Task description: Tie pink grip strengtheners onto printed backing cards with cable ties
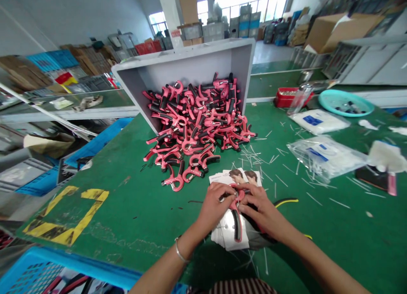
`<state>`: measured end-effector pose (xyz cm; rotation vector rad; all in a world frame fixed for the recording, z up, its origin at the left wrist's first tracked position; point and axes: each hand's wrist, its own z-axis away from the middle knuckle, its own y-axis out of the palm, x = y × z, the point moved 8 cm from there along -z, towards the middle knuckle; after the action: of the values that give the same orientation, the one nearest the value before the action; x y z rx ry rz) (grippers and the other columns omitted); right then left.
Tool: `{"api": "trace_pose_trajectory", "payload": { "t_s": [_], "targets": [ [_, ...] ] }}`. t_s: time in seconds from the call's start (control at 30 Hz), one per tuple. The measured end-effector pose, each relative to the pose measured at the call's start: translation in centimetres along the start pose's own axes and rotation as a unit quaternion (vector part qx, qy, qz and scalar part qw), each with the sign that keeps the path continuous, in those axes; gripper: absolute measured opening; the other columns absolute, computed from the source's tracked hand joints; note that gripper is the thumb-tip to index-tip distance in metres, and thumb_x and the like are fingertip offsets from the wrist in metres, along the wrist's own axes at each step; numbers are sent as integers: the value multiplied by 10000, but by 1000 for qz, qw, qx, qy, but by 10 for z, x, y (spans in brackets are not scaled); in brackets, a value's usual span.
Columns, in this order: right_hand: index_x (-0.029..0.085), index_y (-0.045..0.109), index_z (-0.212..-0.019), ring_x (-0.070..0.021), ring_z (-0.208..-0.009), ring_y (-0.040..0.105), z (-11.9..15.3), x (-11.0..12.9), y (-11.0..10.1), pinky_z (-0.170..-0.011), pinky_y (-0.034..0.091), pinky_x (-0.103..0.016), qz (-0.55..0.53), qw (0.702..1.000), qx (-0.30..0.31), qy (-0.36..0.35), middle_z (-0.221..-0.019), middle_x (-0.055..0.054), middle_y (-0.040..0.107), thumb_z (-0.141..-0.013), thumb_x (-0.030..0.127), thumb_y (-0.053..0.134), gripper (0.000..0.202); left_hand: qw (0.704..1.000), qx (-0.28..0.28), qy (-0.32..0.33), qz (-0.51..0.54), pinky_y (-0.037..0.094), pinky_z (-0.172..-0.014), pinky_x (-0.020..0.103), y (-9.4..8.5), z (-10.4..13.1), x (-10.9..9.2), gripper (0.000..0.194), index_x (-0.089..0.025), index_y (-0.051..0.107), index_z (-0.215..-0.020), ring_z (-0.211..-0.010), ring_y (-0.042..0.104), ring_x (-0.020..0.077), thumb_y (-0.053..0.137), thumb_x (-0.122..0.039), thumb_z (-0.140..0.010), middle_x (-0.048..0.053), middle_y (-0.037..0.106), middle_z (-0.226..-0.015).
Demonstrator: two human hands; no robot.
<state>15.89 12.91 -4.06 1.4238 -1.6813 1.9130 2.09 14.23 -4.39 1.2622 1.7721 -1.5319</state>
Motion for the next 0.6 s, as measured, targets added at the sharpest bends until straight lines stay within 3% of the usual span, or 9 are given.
{"api": "trace_pose_trajectory", "payload": {
  "t_s": [0.6],
  "targets": [
    [245,716,-919,-253,-1300,416,-7,3,5,-1118,282,-498,18,998,47,-25,-1365,-54,508,-952,318,572,165,1000,16,14,-13,396,-907,378,1,2,-5,72,-232,690,-832,-914,618,196,654,-184,-873,3,725,-895]
  ]
}}
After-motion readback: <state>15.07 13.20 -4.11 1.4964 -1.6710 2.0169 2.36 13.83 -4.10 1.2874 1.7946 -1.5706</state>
